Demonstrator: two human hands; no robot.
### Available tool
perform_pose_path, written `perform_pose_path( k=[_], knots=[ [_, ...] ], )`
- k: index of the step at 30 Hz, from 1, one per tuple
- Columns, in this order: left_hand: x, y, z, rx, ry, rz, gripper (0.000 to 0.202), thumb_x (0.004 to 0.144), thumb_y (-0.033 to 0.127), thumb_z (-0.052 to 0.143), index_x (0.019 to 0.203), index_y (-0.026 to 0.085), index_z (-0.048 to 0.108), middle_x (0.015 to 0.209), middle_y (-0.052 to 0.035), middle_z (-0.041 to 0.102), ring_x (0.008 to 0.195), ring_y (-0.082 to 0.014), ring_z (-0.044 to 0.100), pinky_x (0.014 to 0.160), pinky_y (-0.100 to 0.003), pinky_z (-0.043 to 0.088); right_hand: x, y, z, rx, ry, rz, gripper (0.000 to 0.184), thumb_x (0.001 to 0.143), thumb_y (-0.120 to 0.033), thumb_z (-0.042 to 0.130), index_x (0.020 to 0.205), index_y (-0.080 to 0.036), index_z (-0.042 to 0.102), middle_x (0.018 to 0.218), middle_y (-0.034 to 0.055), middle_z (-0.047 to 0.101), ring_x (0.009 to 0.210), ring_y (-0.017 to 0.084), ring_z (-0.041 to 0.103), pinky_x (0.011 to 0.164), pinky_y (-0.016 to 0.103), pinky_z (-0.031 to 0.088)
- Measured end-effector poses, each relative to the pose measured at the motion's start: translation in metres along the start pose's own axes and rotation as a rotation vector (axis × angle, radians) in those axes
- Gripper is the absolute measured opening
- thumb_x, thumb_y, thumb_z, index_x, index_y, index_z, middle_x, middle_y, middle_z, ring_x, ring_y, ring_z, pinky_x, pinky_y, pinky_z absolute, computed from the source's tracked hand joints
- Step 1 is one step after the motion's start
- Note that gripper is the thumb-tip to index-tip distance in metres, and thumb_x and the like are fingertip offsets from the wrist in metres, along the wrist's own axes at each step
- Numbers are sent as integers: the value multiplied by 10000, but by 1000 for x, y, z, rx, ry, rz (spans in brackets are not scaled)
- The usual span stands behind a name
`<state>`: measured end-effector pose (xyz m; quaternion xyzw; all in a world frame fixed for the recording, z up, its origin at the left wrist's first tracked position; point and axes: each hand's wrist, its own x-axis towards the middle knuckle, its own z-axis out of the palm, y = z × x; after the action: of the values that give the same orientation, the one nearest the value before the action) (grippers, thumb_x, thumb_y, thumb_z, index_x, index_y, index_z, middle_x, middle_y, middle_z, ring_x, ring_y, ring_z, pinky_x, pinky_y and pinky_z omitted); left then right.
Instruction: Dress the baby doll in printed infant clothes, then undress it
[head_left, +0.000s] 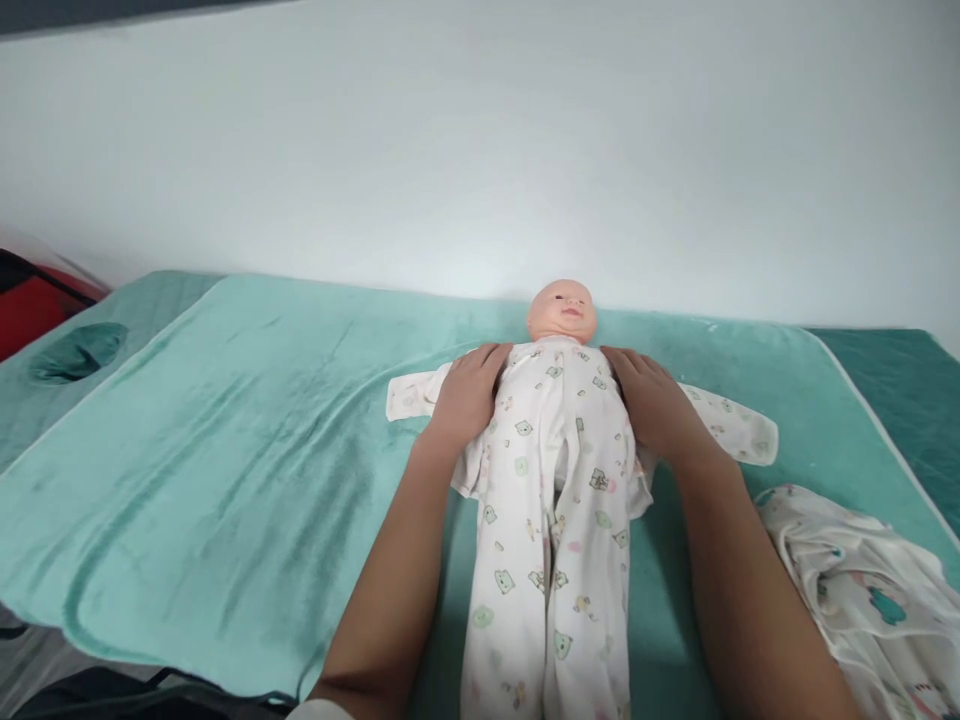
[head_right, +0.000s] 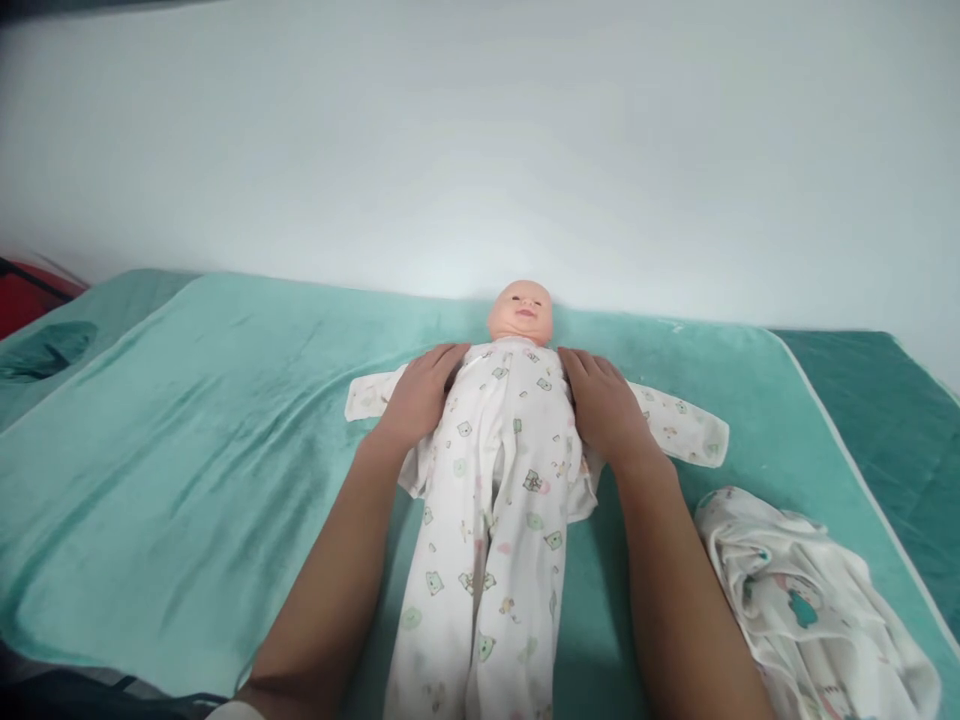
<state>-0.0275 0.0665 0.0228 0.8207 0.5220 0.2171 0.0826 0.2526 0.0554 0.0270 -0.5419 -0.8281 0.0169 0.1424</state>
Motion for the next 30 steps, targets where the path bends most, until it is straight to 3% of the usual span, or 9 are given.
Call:
perform_pose_path(
  k=[6,10,14,18,20,22,24,26,30],
  knots=[
    [0,-9,5,124,26,-156,624,821,82,482,1410,287,512,1326,-62,648,1255,-285,540,1073,-441,383,3,8,2,-129,-39,213,418,855,-119,440,1233,-199,601,1193,119,678,1124,336,589,1020,498,429],
    [-1,-18,3,148,30,-255,508,850,154,517,1334,297,569,1280,-60,681,1204,-309,571,1031,-459,392,2,22,-1,-80,-101,321,318,835,-261,550,1138,-230,642,1155,104,687,1111,347,607,961,497,467],
    [-3,-18,-1,127,-3,-296,511,849,141,503,1321,324,572,1295,-31,678,1181,-294,582,1013,-450,399,-6,34,0,-8,-141,347,447,840,-399,584,1268,-272,604,1289,95,636,1168,367,597,967,527,480],
    [-7,-16,-7,43,-2,-300,532,821,137,518,1315,327,582,1324,-8,664,1216,-275,571,1049,-446,388,-20,31,-6,-67,-121,303,626,840,-374,602,1444,-290,463,1484,115,494,1355,408,461,1091,618,381],
    [-10,-18,-10,-43,7,-284,573,785,122,528,1321,315,585,1346,-2,652,1249,-270,560,1080,-445,381,-24,18,-18,-112,-64,221,648,860,-292,569,1487,-259,407,1564,141,389,1455,422,328,1144,643,307],
    [-12,-20,-14,-193,19,-265,616,741,92,522,1318,299,587,1366,9,641,1275,-243,556,1102,-414,391,-21,-6,-36,-71,-27,102,622,894,-199,486,1504,-251,375,1594,134,340,1493,387,274,1162,604,315],
    [-14,-23,-16,-344,52,-274,608,725,79,507,1293,277,599,1365,14,642,1270,-210,570,1100,-372,418,-7,-38,-51,47,-25,-23,620,903,-129,428,1504,-269,363,1581,99,367,1463,304,351,1143,497,391],
    [-15,-23,-15,-404,106,-322,554,742,94,506,1260,260,615,1334,8,659,1248,-202,589,1087,-359,442,16,-72,-56,108,-74,-167,588,888,-39,345,1434,-238,441,1505,88,466,1389,247,440,1119,428,413],
    [-13,-20,-8,-280,200,-415,473,799,137,517,1244,250,630,1293,-16,680,1203,-231,615,1055,-389,463,76,-124,-41,-14,-301,-270,350,880,-16,359,1106,-115,608,1097,131,648,1060,267,597,947,405,461]
  ],
)
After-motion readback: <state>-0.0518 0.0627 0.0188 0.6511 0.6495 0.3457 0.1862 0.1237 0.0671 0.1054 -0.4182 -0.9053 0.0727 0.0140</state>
